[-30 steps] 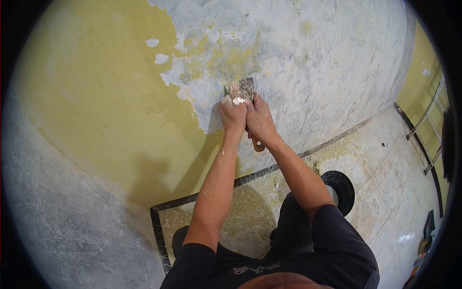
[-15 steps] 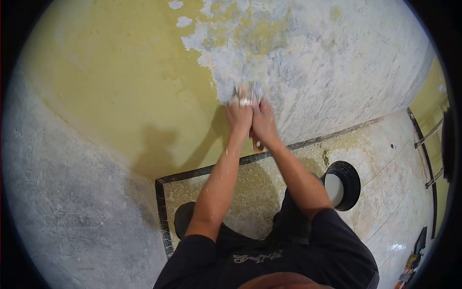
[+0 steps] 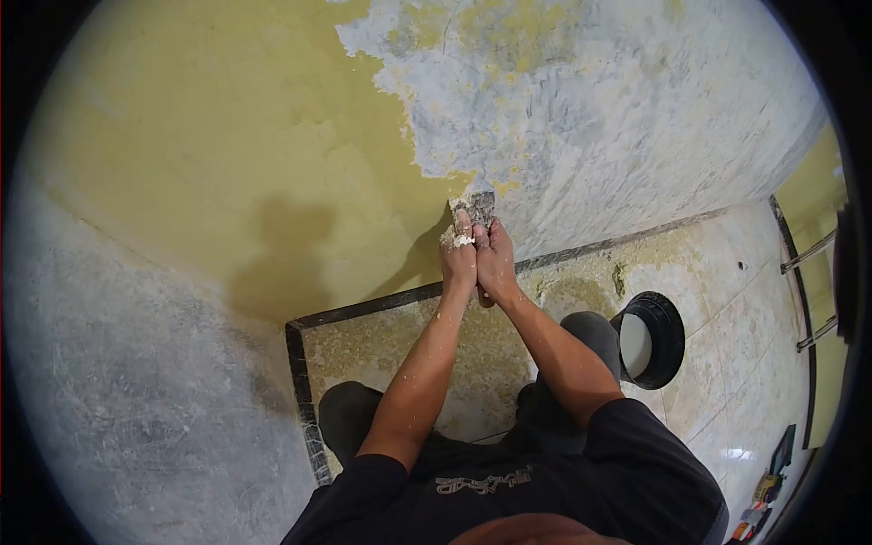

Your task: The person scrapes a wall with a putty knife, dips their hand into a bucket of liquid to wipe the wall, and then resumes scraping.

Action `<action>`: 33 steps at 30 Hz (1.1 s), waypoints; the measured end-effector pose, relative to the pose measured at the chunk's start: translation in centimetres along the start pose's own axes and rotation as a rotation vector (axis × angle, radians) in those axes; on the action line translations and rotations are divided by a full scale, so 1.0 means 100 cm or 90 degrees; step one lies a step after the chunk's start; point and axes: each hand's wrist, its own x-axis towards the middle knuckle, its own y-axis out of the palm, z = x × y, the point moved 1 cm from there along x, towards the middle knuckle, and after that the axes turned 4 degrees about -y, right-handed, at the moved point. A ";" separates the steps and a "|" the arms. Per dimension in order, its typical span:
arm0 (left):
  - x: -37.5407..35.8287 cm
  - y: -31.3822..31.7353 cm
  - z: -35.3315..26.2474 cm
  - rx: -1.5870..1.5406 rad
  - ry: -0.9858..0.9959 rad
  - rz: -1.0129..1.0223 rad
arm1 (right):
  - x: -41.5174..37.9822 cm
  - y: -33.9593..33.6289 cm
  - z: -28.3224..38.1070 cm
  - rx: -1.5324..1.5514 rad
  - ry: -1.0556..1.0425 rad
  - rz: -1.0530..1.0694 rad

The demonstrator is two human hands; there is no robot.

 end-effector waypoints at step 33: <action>0.007 -0.005 -0.053 -0.016 -0.079 0.043 | 0.019 0.000 0.022 -0.046 -0.031 0.009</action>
